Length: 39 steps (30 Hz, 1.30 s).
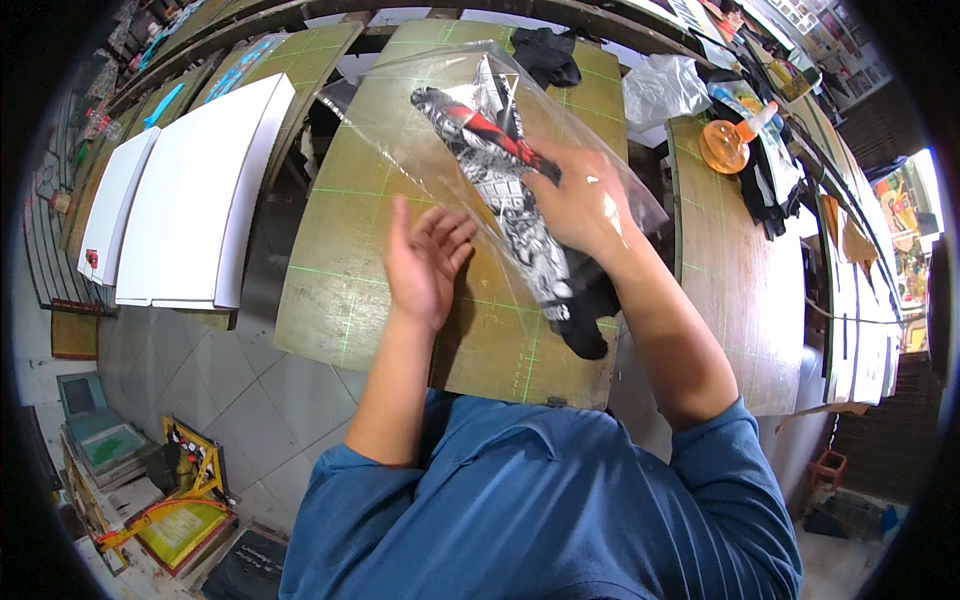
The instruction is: The person folds a black t-shirt with a red graphic, places it into a clear plastic bag, and then puts the bagged shirt into a white cardboard box. The person also handles a small card and places it inside the box before closing the lid.
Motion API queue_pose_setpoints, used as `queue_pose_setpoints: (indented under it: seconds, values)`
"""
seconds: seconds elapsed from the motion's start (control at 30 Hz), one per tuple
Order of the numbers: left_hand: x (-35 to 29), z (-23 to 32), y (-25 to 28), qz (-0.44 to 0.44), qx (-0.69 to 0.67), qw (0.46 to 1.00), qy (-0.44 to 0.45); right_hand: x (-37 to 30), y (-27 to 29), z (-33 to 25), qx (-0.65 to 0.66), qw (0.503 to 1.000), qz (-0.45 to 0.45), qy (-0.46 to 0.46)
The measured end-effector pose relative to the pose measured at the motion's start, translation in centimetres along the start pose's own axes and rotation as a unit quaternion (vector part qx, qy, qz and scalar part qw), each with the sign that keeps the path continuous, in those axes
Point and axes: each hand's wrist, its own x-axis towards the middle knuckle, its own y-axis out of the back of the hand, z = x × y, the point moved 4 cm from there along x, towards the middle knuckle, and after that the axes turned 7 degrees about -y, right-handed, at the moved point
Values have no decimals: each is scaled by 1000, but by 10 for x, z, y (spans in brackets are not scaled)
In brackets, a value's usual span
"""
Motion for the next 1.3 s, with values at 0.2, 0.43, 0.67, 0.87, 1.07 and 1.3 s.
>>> queue_pose_setpoints:
  seconds: [0.2,0.43,0.67,0.87,1.07,1.3]
  values:
    - [50,33,-35,-493,-366,789,10,-21,24,-15,122,988,42,85]
    - [37,5,-85,-359,-360,860,51,-28,42,-29,83,987,81,107]
    - [36,-16,-80,-269,-80,956,-83,-25,39,-22,76,993,77,50]
    - [31,-34,-81,-368,-317,862,147,-25,39,-18,55,995,81,7]
    - [36,51,-36,117,61,903,-410,-24,36,-4,9,998,55,-25]
    - [-92,44,-174,-278,555,549,-561,-27,9,6,-56,998,14,-26]
